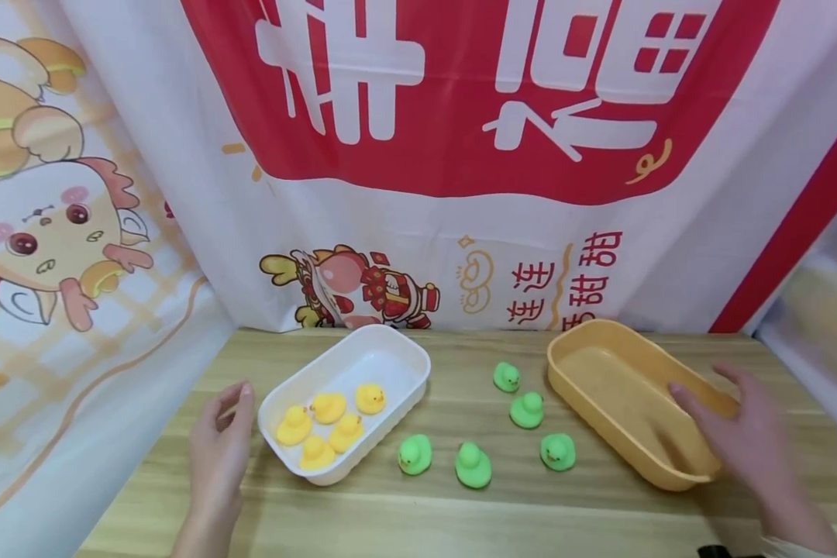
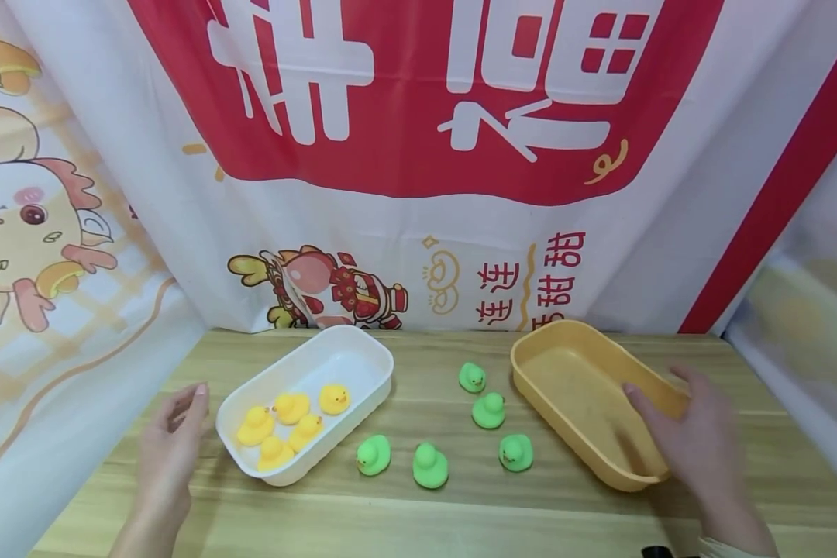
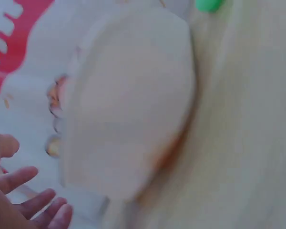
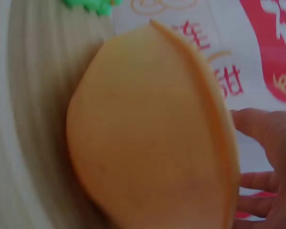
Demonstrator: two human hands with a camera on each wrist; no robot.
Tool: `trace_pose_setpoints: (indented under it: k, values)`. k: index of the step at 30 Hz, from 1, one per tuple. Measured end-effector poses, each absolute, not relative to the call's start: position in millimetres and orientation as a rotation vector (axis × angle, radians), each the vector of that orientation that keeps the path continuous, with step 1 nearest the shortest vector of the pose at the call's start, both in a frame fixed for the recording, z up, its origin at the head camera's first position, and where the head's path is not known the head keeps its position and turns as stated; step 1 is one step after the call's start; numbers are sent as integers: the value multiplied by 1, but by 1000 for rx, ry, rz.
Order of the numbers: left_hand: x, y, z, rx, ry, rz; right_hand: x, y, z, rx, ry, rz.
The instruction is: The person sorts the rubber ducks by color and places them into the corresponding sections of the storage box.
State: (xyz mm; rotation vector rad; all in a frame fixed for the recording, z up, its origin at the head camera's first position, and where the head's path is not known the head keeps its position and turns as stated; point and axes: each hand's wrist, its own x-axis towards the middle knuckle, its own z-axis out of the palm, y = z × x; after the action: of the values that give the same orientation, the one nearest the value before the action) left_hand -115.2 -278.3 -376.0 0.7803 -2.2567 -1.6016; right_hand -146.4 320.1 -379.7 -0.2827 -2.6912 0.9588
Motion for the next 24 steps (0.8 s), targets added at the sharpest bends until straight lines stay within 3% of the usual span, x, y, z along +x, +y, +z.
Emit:
trace_pose_setpoints:
  k: [4,8,14,24]
  values:
    - [-103,-238,-347,630,-2196,-1469,-147,347,-391,-383,-2771,1030]
    - [-91,-183,-342,264,-2292,-1503,-148,355,-400,-448,-2772,1159]
    - [-91,-130,-371,-161,-2563,-1385,-149,353,-413,-427,-2702,1096]
    - [-109,-130,-442,-283,-2652,-1023,-147,356,-418,-424,-2685,1050]
